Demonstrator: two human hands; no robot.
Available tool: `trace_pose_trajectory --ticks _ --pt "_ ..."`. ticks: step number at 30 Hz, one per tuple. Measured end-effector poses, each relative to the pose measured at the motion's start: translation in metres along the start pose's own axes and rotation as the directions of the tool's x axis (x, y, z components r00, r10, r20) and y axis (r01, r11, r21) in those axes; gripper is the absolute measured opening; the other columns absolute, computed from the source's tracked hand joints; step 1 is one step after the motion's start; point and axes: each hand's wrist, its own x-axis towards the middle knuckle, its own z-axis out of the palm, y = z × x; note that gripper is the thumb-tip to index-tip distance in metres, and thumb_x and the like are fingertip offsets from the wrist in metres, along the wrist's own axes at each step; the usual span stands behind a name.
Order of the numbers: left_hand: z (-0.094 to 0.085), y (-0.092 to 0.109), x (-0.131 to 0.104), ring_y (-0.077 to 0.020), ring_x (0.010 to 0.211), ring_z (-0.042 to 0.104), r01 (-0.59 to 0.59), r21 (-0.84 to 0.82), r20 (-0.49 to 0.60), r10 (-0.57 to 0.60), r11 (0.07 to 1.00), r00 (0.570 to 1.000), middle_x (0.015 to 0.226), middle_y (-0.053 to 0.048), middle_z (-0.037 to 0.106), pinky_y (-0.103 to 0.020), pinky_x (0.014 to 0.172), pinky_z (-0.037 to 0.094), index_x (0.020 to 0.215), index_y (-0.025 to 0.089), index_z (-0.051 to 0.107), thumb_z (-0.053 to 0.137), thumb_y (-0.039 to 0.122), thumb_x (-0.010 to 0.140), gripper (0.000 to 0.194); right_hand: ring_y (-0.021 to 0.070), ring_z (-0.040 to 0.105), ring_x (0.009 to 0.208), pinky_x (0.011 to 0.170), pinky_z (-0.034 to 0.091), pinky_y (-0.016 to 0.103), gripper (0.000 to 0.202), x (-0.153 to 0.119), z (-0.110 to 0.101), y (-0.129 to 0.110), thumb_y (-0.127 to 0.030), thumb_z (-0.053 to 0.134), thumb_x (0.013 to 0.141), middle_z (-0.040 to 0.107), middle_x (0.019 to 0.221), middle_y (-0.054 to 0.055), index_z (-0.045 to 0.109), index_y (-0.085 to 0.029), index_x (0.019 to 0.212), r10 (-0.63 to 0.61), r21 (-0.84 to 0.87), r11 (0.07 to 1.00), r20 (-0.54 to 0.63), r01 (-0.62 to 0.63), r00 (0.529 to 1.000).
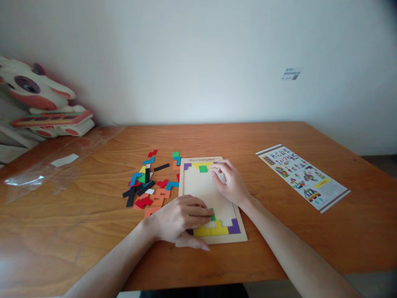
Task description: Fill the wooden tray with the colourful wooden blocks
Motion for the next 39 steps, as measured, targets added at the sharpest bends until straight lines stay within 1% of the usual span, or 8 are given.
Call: trace_pose_trajectory --ticks 4,7,17,22,26,29,34,39 --pt "0.000 0.002 0.000 -0.0242 0.098 0.070 -0.002 0.033 -0.021 0.003 0.999 1.000 0.105 -0.013 0.076 -0.034 0.084 0.057 0.106 0.012 0.071 0.067 0.041 0.089 0.034 0.0209 0.062 0.094 0.081 0.055 0.037 0.015 0.000 0.000 0.000 -0.022 0.054 0.094 0.063 0.100 0.007 0.063 -0.023 0.106 0.004 0.005 1.000 0.012 -0.004 1.000" --pt "0.000 0.003 0.001 -0.0235 0.098 0.070 -0.015 0.018 -0.021 0.015 1.000 1.000 0.103 -0.012 0.077 -0.034 0.084 0.057 0.105 0.012 0.071 0.068 0.044 0.089 0.036 0.0210 0.062 0.095 0.082 0.055 0.037 0.016 -0.001 0.001 0.000 -0.022 0.053 0.094 0.063 0.101 0.007 0.064 -0.023 0.106 0.009 0.006 1.000 0.026 -0.009 1.000" --pt "0.005 0.011 0.004 -0.0214 0.096 0.073 -0.012 -0.133 -0.023 0.009 0.991 1.000 0.099 -0.010 0.078 -0.030 0.086 0.058 0.101 0.014 0.072 0.072 0.041 0.086 0.031 0.0203 0.062 0.093 0.081 0.055 0.036 0.015 -0.002 0.002 0.000 -0.023 0.053 0.094 0.063 0.101 0.006 0.064 -0.023 0.105 0.036 0.025 0.999 0.059 -0.037 0.998" --pt "0.009 0.010 0.001 -0.0234 0.099 0.072 -0.020 -0.143 -0.028 0.016 0.990 0.999 0.102 -0.012 0.078 -0.033 0.089 0.058 0.104 0.014 0.071 0.075 0.044 0.082 0.038 0.0209 0.062 0.091 0.082 0.053 0.038 0.019 -0.001 0.004 0.006 -0.027 0.050 0.096 0.065 0.100 0.008 0.062 -0.022 0.109 0.123 0.034 0.992 -0.033 -0.122 0.992" --pt "0.012 0.009 -0.002 -0.0235 0.101 0.072 -0.015 -0.134 -0.029 0.011 0.991 1.000 0.103 -0.011 0.077 -0.032 0.090 0.057 0.105 0.013 0.071 0.071 0.042 0.085 0.034 0.0235 0.064 0.096 0.083 0.053 0.040 0.025 -0.002 0.008 0.022 -0.036 0.047 0.098 0.068 0.106 0.012 0.061 -0.020 0.112 0.248 0.079 0.968 -0.160 -0.238 0.955" --pt "0.011 0.008 -0.001 -0.0235 0.100 0.072 -0.023 -0.130 -0.037 0.018 0.991 0.999 0.103 -0.011 0.077 -0.032 0.091 0.057 0.104 0.013 0.071 0.070 0.042 0.086 0.034 0.0256 0.065 0.099 0.086 0.053 0.043 0.029 -0.003 0.009 0.033 -0.040 0.044 0.099 0.069 0.110 0.014 0.061 -0.019 0.111 0.285 0.083 0.958 -0.199 -0.274 0.938" --pt "0.007 0.011 0.002 -0.0232 0.098 0.071 -0.031 -0.099 -0.030 0.028 0.995 0.999 0.103 -0.012 0.076 -0.033 0.088 0.057 0.109 0.012 0.068 0.070 0.041 0.086 0.037 0.0273 0.065 0.105 0.093 0.051 0.048 0.028 -0.003 0.005 0.042 -0.037 0.043 0.098 0.070 0.112 0.014 0.062 -0.020 0.110 0.283 0.006 0.958 -0.163 -0.286 0.945" --pt "0.009 0.010 -0.001 -0.0229 0.099 0.071 -0.025 -0.065 -0.018 0.024 0.998 1.000 0.110 -0.013 0.075 -0.034 0.087 0.056 0.115 0.012 0.066 0.065 0.045 0.089 0.041 0.0284 0.066 0.099 0.090 0.052 0.049 0.025 -0.004 0.004 0.041 -0.030 0.045 0.093 0.073 0.108 0.013 0.063 -0.020 0.107 0.259 -0.113 0.956 -0.108 -0.271 0.960"
